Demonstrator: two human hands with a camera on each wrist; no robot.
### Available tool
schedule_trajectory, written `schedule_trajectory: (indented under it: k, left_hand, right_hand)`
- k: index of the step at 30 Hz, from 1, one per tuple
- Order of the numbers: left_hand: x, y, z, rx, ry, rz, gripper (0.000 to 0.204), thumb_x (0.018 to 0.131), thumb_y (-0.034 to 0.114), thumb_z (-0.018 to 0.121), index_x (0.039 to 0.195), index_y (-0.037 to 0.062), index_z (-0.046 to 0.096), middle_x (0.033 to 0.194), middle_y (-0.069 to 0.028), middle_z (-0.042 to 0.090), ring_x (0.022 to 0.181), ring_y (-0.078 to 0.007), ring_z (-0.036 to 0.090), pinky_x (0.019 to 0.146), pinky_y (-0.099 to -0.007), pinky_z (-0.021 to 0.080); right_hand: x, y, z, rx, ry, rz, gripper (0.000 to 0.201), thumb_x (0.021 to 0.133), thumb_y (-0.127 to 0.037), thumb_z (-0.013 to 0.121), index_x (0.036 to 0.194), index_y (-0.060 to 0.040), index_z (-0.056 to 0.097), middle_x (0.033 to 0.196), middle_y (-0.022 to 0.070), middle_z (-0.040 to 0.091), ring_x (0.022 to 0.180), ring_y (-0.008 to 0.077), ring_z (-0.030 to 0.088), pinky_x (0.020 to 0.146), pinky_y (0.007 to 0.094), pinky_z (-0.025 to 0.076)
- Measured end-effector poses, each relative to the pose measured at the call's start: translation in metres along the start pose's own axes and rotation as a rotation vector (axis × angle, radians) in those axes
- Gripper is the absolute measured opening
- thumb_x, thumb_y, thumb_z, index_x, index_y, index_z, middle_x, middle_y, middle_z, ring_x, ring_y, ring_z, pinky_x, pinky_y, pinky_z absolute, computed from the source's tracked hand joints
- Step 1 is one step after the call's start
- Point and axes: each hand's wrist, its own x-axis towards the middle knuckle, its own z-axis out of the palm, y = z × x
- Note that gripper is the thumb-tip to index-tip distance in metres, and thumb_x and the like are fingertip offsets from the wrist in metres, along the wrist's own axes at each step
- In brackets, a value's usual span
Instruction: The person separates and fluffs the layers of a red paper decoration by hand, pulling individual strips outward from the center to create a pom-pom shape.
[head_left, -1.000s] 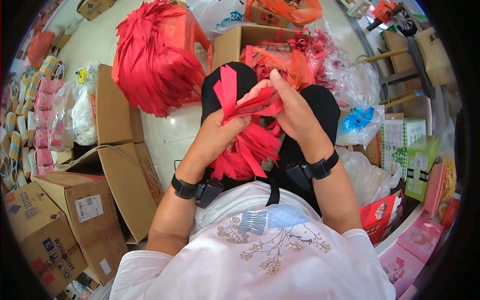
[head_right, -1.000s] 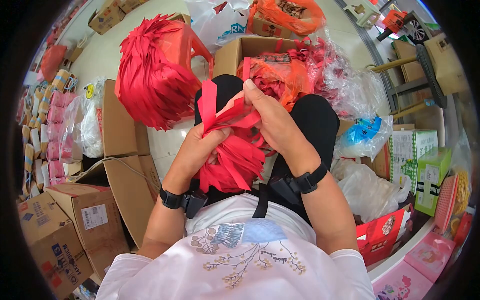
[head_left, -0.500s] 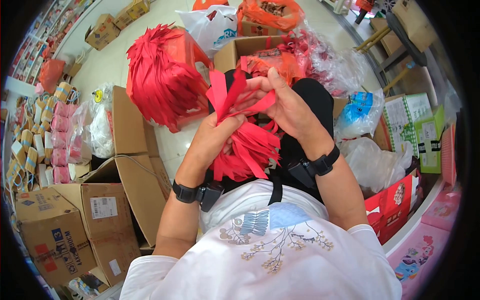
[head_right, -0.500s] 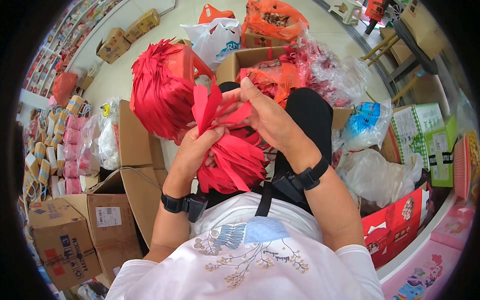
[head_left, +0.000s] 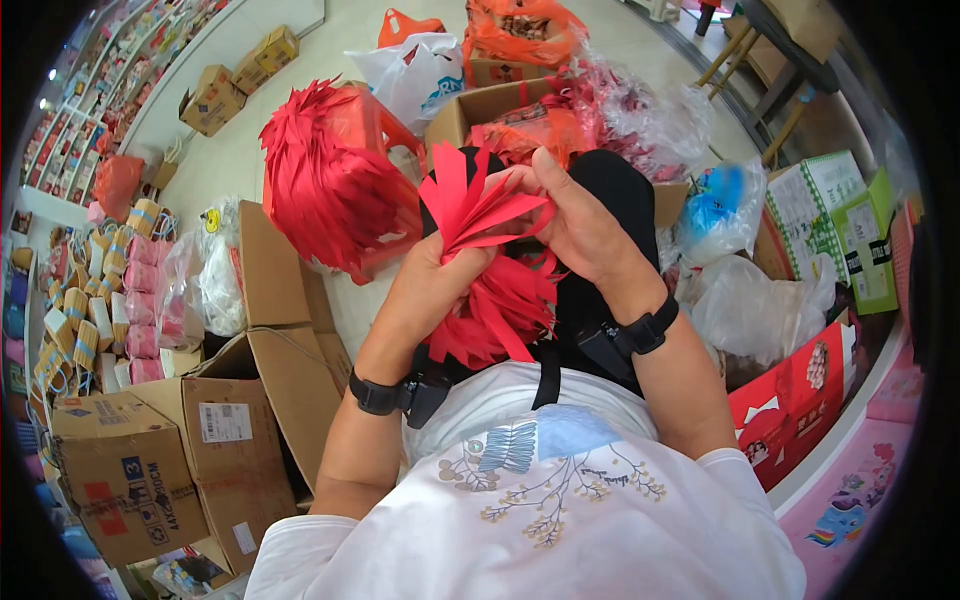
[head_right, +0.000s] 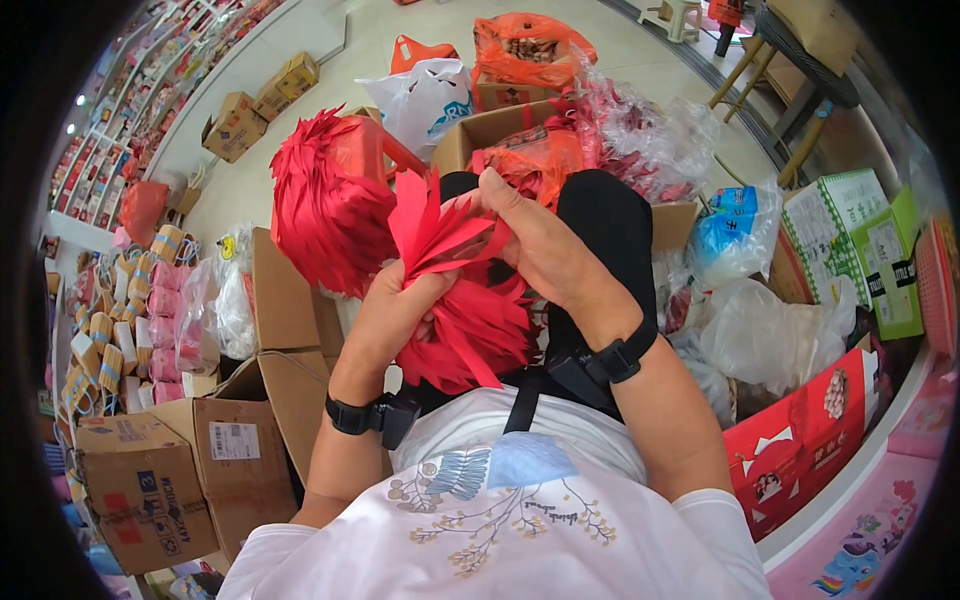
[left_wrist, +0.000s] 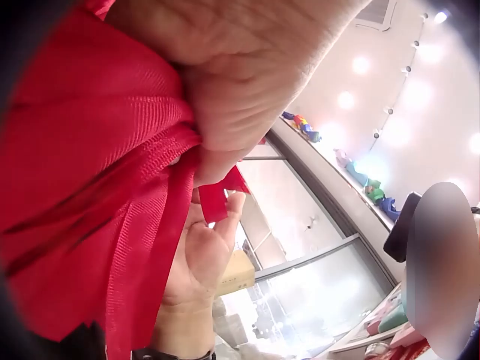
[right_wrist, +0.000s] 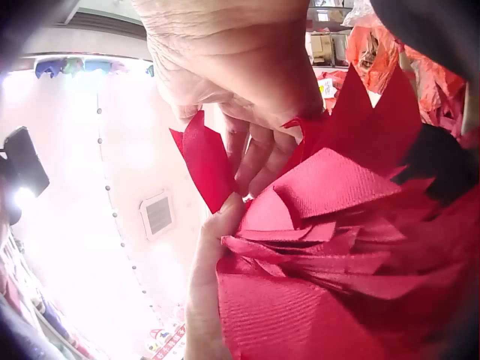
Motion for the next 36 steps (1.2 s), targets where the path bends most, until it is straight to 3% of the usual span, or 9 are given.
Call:
schedule_trajectory:
  k: [6, 15, 21, 27, 36]
  left_hand:
    - [-0.005, 0.000, 0.003, -0.044, 0.057, 0.044, 0.024, 0.094, 0.027, 0.064, 0.101, 0.0042, 0.069, 0.063, 0.0036, 0.051, 0.046, -0.0047, 0.043, 0.043, -0.0224, 0.035]
    - [-0.009, -0.006, -0.009, -0.120, 0.077, 0.001, 0.027, 0.096, 0.027, 0.060, 0.110, 0.0047, 0.067, 0.064, 0.0049, 0.053, 0.049, -0.0040, 0.046, 0.044, -0.0215, 0.036]
    - [-0.011, -0.009, -0.010, -0.120, 0.079, -0.018, 0.030, 0.097, 0.025, 0.058, 0.116, 0.0055, 0.068, 0.065, 0.0056, 0.054, 0.050, -0.0027, 0.045, 0.045, -0.0203, 0.035]
    - [-0.015, -0.008, -0.008, -0.081, 0.087, 0.070, 0.029, 0.097, 0.025, 0.057, 0.115, 0.0054, 0.068, 0.068, 0.0053, 0.056, 0.051, -0.0027, 0.046, 0.045, -0.0202, 0.036]
    - [-0.013, -0.025, -0.015, -0.128, 0.109, 0.020, 0.021, 0.095, 0.022, 0.061, 0.108, 0.0055, 0.064, 0.062, 0.0030, 0.051, 0.045, -0.0060, 0.044, 0.043, -0.0226, 0.036]
  right_hand:
    - [-0.002, -0.002, 0.003, 0.045, -0.018, 0.034, 0.063, 0.106, -0.054, 0.031, 0.115, -0.0005, 0.063, 0.113, 0.0079, 0.067, 0.107, 0.0166, 0.063, 0.099, 0.0340, 0.048]
    - [0.002, 0.001, 0.005, -0.023, -0.134, 0.068, 0.070, 0.105, -0.058, 0.029, 0.122, 0.0018, 0.061, 0.118, 0.0121, 0.066, 0.111, 0.0210, 0.063, 0.101, 0.0374, 0.047]
    - [0.002, 0.006, 0.006, -0.030, -0.102, 0.055, 0.073, 0.104, -0.060, 0.028, 0.121, 0.0025, 0.061, 0.116, 0.0143, 0.067, 0.112, 0.0234, 0.063, 0.100, 0.0384, 0.048]
    - [-0.001, 0.009, 0.003, -0.011, -0.101, 0.066, 0.071, 0.105, -0.059, 0.028, 0.121, 0.0017, 0.062, 0.116, 0.0149, 0.067, 0.111, 0.0240, 0.064, 0.099, 0.0378, 0.050]
    - [-0.002, 0.011, 0.003, 0.028, -0.097, 0.106, 0.069, 0.105, -0.058, 0.026, 0.121, -0.0010, 0.061, 0.117, 0.0152, 0.067, 0.108, 0.0242, 0.065, 0.100, 0.0371, 0.048]
